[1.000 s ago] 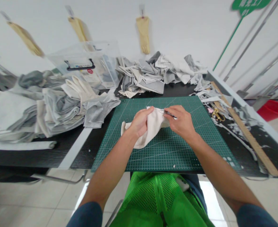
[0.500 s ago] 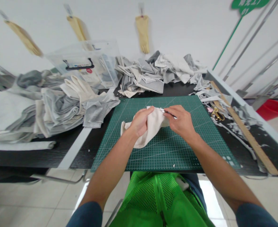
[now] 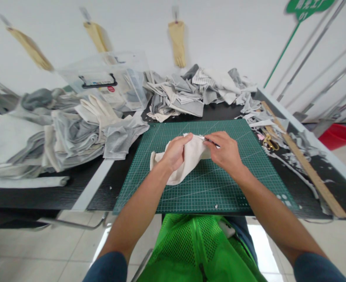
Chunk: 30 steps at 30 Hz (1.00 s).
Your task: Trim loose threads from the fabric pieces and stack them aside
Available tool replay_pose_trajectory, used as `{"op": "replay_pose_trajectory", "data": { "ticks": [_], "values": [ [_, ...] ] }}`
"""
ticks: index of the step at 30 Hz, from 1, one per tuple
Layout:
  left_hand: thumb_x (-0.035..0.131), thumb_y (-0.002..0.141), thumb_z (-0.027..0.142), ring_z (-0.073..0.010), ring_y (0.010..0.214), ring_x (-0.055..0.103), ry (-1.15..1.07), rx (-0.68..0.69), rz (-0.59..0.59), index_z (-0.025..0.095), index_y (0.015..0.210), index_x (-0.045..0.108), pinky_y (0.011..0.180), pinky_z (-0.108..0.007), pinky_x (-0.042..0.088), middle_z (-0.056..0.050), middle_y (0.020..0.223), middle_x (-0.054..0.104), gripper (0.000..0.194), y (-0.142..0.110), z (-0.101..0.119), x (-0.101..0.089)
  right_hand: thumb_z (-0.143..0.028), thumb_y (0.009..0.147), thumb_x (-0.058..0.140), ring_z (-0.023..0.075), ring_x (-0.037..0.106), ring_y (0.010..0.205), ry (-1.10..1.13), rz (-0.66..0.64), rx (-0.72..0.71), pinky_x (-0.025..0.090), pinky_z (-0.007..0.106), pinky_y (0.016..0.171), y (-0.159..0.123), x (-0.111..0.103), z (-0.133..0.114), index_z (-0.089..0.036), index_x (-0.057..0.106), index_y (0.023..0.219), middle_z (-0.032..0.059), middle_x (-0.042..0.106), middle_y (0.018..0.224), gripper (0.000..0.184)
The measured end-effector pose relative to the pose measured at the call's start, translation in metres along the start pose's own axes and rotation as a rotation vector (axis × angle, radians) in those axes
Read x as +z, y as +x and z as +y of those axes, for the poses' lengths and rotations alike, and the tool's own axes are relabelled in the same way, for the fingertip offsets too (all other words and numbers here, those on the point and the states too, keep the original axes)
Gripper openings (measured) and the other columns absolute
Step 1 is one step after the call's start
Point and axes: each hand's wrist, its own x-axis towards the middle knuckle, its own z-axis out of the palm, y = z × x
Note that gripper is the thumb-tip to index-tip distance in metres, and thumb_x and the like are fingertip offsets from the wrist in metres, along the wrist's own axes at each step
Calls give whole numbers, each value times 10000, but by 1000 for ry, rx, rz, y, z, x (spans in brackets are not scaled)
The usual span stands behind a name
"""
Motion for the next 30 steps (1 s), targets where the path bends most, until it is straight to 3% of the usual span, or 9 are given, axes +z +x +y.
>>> {"op": "replay_pose_trajectory", "data": {
  "ticks": [10,21,30],
  "values": [
    [864,745,310,-199,786,706,-24,-18,-68,118,851,748,859,-331,543,-75,839,768,248,2,-1,-4,-247,942,677,268,689,1002,-3,-10,7,581,447,915,-1,0,-1,-227,797,1067,93,776,1044,175],
    [878,728,324,-179,730,678,17,5,-94,128,780,737,763,-310,524,-61,797,759,247,0,-4,-1,-234,953,660,265,679,989,15,-32,7,572,450,919,0,0,-2,-233,801,1047,86,771,1019,169],
    [846,764,358,-215,802,707,-4,-42,-96,126,843,746,867,-355,544,-72,833,766,264,0,-3,-1,-223,936,678,263,680,977,11,-14,2,577,452,915,0,0,-3,-230,797,1055,89,770,1027,168]
  ]
}}
